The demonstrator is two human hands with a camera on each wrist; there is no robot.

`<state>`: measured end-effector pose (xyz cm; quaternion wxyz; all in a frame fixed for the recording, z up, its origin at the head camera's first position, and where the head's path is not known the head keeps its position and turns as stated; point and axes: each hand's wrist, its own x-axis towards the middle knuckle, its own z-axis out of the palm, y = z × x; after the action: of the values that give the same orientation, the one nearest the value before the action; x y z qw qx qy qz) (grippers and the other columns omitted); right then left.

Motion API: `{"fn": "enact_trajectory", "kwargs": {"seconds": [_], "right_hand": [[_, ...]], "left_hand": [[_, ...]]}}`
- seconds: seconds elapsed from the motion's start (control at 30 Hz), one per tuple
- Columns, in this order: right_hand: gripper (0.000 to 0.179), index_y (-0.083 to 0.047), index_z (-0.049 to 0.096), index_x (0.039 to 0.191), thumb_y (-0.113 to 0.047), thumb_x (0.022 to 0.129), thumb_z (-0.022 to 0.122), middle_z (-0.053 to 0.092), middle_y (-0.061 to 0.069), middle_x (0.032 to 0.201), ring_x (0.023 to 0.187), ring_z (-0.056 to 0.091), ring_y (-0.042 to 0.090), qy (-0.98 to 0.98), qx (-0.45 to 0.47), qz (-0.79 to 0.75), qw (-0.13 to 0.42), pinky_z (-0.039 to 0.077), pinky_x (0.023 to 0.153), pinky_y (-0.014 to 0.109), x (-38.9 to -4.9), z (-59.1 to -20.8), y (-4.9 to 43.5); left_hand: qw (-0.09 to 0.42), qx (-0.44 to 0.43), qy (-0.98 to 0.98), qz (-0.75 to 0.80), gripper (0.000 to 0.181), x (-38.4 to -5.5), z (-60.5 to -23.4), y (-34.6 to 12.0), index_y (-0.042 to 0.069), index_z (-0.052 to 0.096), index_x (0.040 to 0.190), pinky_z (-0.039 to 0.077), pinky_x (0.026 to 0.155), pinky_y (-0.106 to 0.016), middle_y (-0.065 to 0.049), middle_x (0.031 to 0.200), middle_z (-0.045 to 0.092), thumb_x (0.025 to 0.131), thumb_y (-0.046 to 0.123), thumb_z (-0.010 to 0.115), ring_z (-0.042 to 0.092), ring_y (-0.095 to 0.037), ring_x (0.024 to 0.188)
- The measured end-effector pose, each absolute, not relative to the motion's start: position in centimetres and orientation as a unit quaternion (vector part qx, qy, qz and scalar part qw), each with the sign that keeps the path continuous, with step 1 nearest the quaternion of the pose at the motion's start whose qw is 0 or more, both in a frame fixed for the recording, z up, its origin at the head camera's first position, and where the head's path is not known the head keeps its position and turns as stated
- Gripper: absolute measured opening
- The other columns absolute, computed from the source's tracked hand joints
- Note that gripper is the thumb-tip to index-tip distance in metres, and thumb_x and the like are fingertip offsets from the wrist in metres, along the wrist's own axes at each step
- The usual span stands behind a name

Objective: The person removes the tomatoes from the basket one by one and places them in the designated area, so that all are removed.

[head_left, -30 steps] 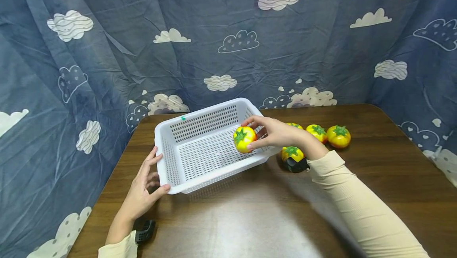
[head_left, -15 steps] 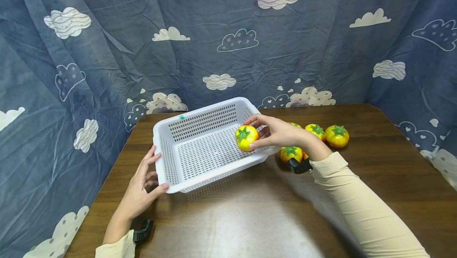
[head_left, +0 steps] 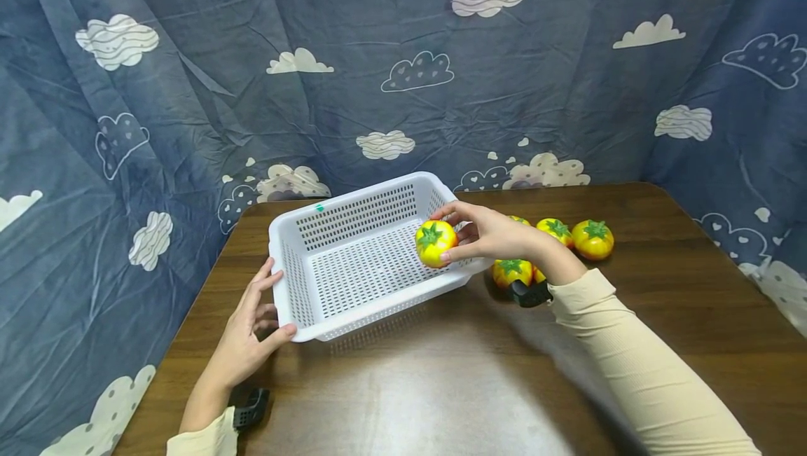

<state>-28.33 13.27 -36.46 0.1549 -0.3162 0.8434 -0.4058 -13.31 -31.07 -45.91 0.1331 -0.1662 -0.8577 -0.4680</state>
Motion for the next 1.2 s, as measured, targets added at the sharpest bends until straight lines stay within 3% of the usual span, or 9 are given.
{"fn": "enact_trajectory", "kwargs": {"seconds": [0.3,0.6,0.87,1.03,1.2], "right_hand": [[0.068,-0.016,0.054,0.148,-0.025,0.090,0.088,0.062,0.019,0.148,0.116,0.072,0.029,0.843,-0.300,-0.421,0.151,0.061,0.104,0.045,-27.7,-36.1,15.1],[0.067,-0.019,0.057,0.148,-0.029,0.090,0.089,0.065,0.012,0.143,0.121,0.070,0.030,0.860,-0.277,-0.412,0.118,0.059,0.106,0.050,-26.3,-35.5,18.5],[0.062,-0.019,0.057,0.148,-0.025,0.093,0.086,0.066,0.007,0.144,0.124,0.068,0.023,0.864,-0.263,-0.420,0.086,0.060,0.101,0.032,-25.4,-35.5,21.5],[0.062,-0.015,0.055,0.149,-0.019,0.094,0.084,0.066,0.012,0.142,0.114,0.071,0.013,0.866,-0.250,-0.427,0.074,0.058,0.094,0.019,-25.2,-35.4,23.6],[0.061,-0.014,0.054,0.150,-0.017,0.096,0.082,0.064,0.018,0.144,0.103,0.076,0.012,0.875,-0.216,-0.427,0.074,0.058,0.088,0.017,-24.9,-35.7,25.9]], "left_hand": [[0.131,-0.167,-0.856,-0.472,0.087,-13.2,-46.3,-31.0,0.011,0.041,0.163,0.061,0.081,-0.024,-0.010,0.180,0.020,0.087,0.002,0.081,0.072,-0.005,0.105],[0.124,-0.161,-0.860,-0.468,0.086,-13.2,-46.2,-30.9,0.013,0.040,0.163,0.061,0.081,-0.025,-0.008,0.180,0.020,0.088,0.004,0.081,0.072,-0.005,0.105],[0.127,-0.164,-0.857,-0.472,0.086,-13.4,-46.1,-31.2,0.011,0.040,0.163,0.061,0.082,-0.023,-0.009,0.181,0.020,0.088,0.002,0.081,0.072,-0.004,0.104],[0.127,-0.165,-0.858,-0.469,0.086,-13.3,-45.9,-31.2,0.010,0.040,0.163,0.061,0.082,-0.022,-0.010,0.181,0.019,0.088,0.001,0.081,0.071,-0.001,0.106],[0.125,-0.165,-0.858,-0.470,0.086,-13.3,-45.9,-31.1,0.010,0.040,0.163,0.061,0.083,-0.022,-0.009,0.181,0.019,0.088,0.001,0.080,0.071,0.000,0.107]]}}
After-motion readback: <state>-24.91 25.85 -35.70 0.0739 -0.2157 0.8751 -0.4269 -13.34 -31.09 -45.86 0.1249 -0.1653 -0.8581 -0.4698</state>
